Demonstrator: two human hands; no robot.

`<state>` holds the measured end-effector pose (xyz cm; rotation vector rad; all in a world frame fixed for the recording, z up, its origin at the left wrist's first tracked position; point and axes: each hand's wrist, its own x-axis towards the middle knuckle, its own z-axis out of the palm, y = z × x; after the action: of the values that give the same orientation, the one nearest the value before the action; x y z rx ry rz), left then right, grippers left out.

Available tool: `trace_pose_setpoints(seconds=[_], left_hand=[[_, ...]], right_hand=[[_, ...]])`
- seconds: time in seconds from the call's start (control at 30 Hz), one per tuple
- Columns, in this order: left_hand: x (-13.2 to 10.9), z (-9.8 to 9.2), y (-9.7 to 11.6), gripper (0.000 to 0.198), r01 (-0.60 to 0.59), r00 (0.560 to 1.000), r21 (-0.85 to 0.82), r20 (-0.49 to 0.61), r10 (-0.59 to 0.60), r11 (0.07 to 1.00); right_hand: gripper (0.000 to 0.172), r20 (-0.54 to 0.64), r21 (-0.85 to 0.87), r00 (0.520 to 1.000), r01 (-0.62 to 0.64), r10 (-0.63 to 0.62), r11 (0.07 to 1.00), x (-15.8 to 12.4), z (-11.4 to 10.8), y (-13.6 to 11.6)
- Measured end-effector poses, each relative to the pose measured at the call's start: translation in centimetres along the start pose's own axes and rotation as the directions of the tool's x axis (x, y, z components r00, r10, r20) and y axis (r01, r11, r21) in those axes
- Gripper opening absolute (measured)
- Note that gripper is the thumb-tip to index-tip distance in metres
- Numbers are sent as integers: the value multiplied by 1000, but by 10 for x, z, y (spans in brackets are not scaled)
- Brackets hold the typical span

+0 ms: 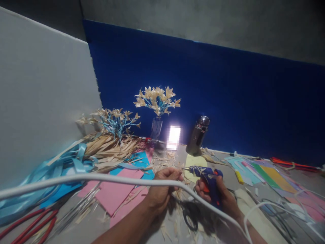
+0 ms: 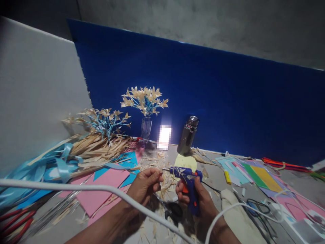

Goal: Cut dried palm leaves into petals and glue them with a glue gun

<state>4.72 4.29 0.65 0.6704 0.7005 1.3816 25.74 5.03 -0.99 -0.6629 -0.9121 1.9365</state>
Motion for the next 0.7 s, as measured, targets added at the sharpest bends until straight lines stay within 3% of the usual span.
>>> trace_pose_setpoints(seconds=[0.3,0.7], left_hand=[[4,-6,-4,38,70,997,-97,-29,-73,993],[-3,-2,-7,26,235,971,-230,24,-236,944]], right_hand=[[66,40,-103,999,1,3,995,-4,-2,-1],[62,-35,-106,999,-41,38,994,-5,-3,1]])
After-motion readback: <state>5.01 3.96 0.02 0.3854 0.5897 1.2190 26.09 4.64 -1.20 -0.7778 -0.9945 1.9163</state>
